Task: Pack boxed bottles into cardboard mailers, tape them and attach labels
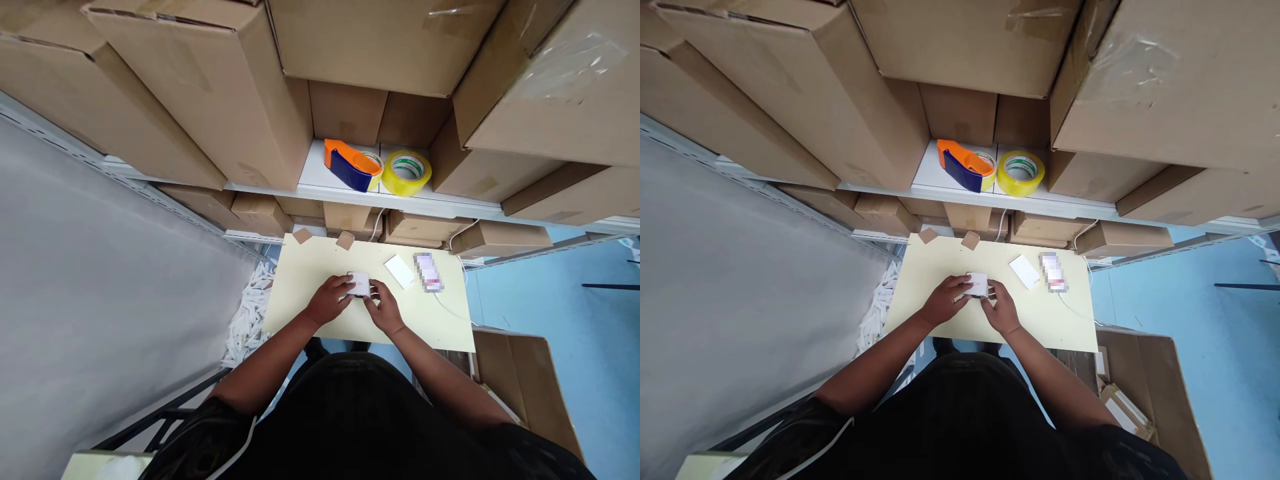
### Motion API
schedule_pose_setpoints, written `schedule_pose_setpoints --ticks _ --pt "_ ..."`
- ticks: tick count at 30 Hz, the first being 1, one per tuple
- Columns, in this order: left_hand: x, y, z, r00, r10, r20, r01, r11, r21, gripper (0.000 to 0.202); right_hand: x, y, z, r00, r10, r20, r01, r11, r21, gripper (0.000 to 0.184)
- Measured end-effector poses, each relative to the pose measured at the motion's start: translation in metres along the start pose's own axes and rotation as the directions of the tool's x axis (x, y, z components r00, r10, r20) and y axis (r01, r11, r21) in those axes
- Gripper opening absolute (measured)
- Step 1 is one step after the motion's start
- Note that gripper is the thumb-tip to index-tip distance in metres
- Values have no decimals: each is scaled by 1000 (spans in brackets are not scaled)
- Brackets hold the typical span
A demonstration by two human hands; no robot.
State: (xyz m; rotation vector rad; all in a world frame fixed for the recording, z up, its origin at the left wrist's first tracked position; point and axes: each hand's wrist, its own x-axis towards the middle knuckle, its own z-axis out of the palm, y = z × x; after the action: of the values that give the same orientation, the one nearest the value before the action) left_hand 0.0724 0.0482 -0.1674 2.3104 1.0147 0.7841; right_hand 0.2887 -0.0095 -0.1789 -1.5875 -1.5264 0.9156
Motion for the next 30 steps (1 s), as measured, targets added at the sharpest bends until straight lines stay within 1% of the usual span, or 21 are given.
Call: schedule_pose_setpoints --ticks 4,7,10,12,14,18,24,27,30 --pt "-4 5 -1 998 -30 57 28 999 33 33 -4 3 1 1000 -13 -6 14 1000 26 41" --pt "-4 7 0 996 -62 59 60 997 40 35 -6 5 1 999 -48 8 47 998 50 44" --pt "-4 7 2 997 -27 66 23 998 52 32 -7 7 1 998 -62 20 61 996 67 46" --pt "-6 5 3 997 7 80 -12 998 69 32 -8 8 1 998 -53 20 51 996 67 46" --pt "-9 3 5 996 17 92 -25 996 85 32 -10 8 3 999 -30 15 29 998 54 44" --pt "-12 2 8 995 -5 105 -5 995 98 31 -12 6 6 1000 20 -1 -20 1000 12 42" --pt "-3 7 3 990 -27 138 18 998 66 26 -10 3 4 1000 14 -4 -15 999 -51 40" --pt "2 9 0 990 -39 135 32 998 56 25 -10 3 2 1000 24 -3 -24 998 -57 40" --pt "2 9 -1 987 -44 158 37 998 47 23 -10 3 3 1000 28 -8 -29 999 -44 41"
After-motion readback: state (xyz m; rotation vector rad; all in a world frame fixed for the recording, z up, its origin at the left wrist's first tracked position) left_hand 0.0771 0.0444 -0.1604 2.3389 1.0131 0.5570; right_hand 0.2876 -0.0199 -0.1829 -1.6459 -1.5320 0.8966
